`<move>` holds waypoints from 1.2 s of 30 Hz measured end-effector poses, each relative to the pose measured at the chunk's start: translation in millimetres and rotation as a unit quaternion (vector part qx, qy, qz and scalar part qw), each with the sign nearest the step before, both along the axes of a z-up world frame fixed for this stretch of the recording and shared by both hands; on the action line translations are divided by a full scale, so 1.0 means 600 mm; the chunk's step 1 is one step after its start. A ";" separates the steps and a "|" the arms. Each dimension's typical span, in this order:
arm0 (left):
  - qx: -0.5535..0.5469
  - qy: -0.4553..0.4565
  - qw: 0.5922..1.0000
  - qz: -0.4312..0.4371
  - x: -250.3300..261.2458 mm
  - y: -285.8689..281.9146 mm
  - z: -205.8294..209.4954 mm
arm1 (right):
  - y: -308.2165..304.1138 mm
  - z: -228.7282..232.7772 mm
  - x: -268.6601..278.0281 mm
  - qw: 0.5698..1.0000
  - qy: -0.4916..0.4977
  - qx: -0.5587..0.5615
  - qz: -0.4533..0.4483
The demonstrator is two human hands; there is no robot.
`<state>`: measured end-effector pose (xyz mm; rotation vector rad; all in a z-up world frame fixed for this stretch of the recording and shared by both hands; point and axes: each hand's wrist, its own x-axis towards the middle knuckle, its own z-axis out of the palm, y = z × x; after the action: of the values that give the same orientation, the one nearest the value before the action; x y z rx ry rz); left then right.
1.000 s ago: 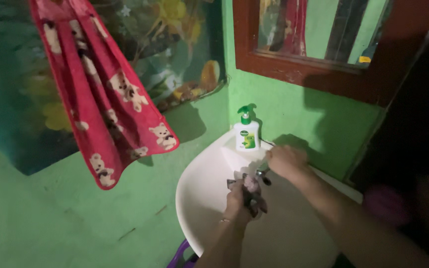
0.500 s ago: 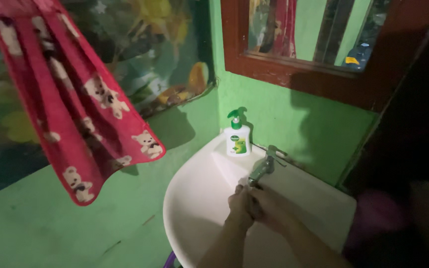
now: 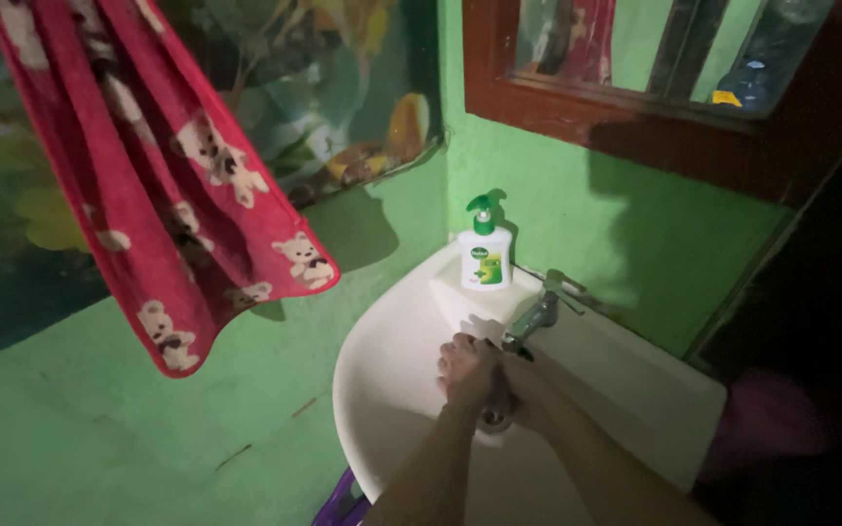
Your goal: The person wipes a sink faucet with a cloth, repeatedly scrubbing the handle and spout at a bathroom sink.
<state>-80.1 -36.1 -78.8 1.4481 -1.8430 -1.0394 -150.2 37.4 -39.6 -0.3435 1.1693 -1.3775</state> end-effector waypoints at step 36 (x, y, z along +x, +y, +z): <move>0.487 0.402 0.775 -0.025 0.002 0.035 0.035 | 0.032 0.011 -0.095 0.868 0.475 0.148 0.004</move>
<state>-79.0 -14.8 -57.7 1.0617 -0.6712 -2.3776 -207.0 56.3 -33.3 -0.8563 2.1490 -0.9742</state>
